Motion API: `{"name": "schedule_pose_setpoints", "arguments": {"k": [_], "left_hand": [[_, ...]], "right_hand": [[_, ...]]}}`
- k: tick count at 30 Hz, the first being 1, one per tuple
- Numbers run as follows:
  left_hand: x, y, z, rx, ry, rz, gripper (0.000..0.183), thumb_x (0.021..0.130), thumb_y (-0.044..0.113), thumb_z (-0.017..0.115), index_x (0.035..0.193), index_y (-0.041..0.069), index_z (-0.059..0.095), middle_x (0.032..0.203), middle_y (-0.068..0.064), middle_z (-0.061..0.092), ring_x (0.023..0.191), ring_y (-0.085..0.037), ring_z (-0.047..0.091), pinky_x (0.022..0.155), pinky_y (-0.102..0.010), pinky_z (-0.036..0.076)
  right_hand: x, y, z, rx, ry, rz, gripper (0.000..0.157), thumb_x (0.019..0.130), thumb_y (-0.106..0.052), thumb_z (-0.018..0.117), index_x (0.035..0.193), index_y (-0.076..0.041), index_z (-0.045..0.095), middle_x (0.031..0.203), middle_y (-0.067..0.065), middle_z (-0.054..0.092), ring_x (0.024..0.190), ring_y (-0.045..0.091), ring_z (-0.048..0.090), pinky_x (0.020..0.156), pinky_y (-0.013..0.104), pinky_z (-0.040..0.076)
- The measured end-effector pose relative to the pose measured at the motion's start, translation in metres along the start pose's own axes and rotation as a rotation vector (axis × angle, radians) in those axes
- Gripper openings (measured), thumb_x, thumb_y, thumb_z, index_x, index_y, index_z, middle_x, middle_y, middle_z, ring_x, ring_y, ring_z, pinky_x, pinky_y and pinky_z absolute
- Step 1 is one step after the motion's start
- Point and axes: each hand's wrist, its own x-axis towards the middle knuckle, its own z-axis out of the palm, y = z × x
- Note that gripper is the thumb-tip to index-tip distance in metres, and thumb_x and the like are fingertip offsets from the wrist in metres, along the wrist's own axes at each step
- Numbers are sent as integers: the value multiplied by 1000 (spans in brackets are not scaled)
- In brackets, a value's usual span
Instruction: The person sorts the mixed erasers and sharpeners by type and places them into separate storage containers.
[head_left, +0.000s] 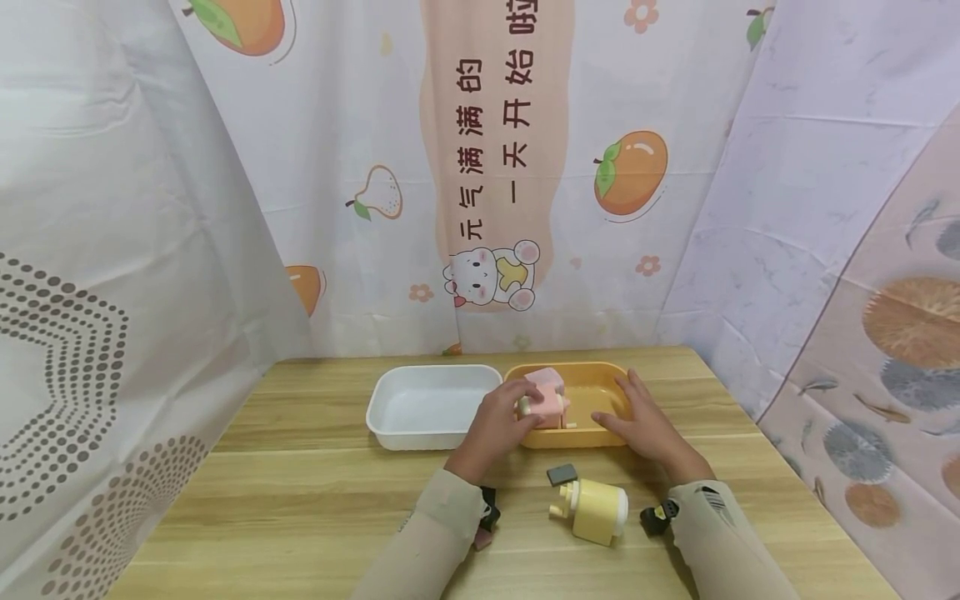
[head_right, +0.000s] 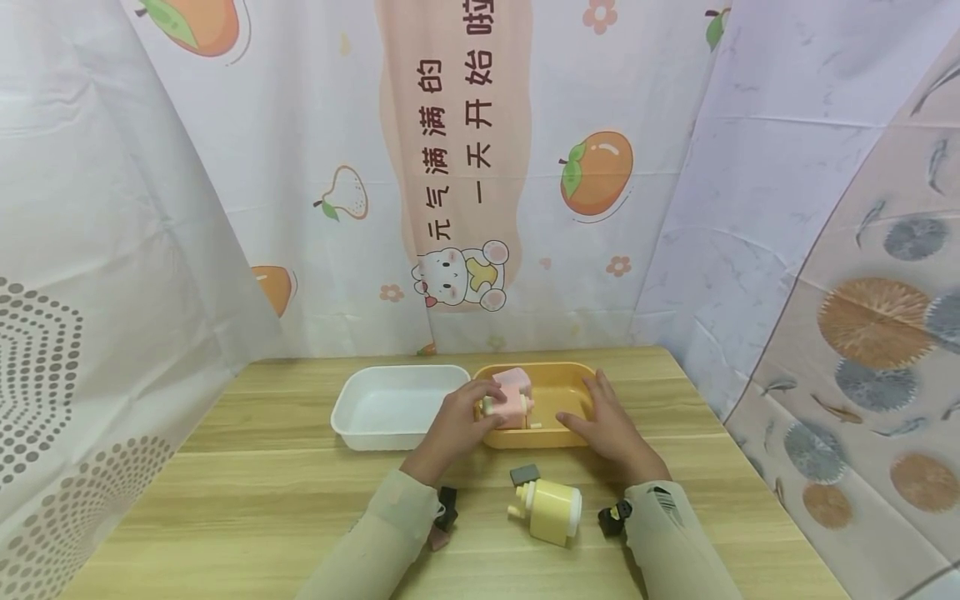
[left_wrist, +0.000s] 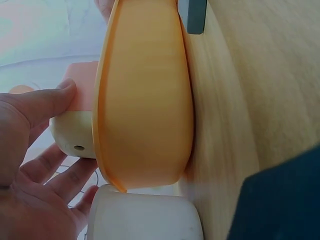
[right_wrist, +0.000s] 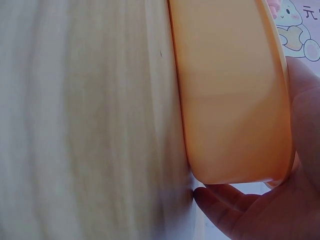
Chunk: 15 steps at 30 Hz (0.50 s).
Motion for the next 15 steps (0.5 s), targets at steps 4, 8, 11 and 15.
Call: {"name": "schedule_pose_setpoints", "arguments": {"k": [4, 8, 11, 15], "left_hand": [[-1, -1, 1, -13, -12, -18, 25, 89, 19, 83, 112, 17, 73, 131, -1, 69, 121, -19, 63, 104, -37, 52], [-1, -3, 1, -17, -16, -19, 25, 89, 19, 83, 112, 16, 73, 132, -2, 69, 113, -18, 62, 95, -34, 52], [-1, -4, 2, -15, -22, -23, 26, 89, 21, 83, 112, 18, 72, 133, -2, 69, 114, -18, 62, 96, -33, 52], [-1, -6, 3, -9, -29, -24, 25, 90, 21, 83, 113, 18, 72, 134, -2, 68, 120, -19, 62, 102, -36, 53]], "right_hand": [[0, -1, 0, -1, -4, 3, 103, 94, -61, 68, 165, -4, 19, 172, 27, -3, 153, 58, 11, 116, 77, 18], [-1, -3, 0, -5, -4, 6, 103, 94, -61, 67, 165, -4, 19, 172, 27, -2, 153, 58, 11, 116, 77, 18], [-2, -4, -1, -2, -2, 8, 102, 94, -60, 68, 164, -4, 19, 171, 27, -2, 153, 58, 11, 116, 77, 18], [-2, -4, -1, -1, -4, 11, 102, 94, -60, 67, 164, -4, 19, 172, 27, -2, 153, 58, 11, 116, 77, 18]]}}
